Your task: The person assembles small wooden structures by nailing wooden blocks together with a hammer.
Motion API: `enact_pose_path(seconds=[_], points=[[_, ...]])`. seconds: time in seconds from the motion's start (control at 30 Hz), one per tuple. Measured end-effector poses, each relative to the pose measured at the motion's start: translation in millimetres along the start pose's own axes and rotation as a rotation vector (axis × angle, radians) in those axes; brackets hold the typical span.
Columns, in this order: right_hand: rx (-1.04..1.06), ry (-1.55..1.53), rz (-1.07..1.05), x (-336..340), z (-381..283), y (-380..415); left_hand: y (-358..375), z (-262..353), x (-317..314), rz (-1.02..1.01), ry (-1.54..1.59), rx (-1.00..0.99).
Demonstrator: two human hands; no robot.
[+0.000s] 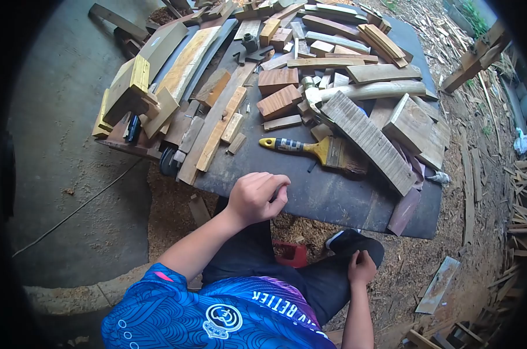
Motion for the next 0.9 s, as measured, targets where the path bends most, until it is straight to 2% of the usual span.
enact_pose_path(seconds=[0.2,0.9], points=[[0.055,0.017,0.049,0,-2,-1,1,-1,0,-0.002,0.004,-0.002],[-0.029,0.066,-0.013,6,-8,-2,-7,6,2,0.002,0.031,0.018]])
Point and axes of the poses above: each hand's wrist, its own y-axis away from the middle knuckle, its own x-axis out of the back of the hand, z = x × y, the point moved 8 cm from there along -y, towards the middle knuckle, and after that the axes turned 7 degrees about x, right-handed, at the moved point
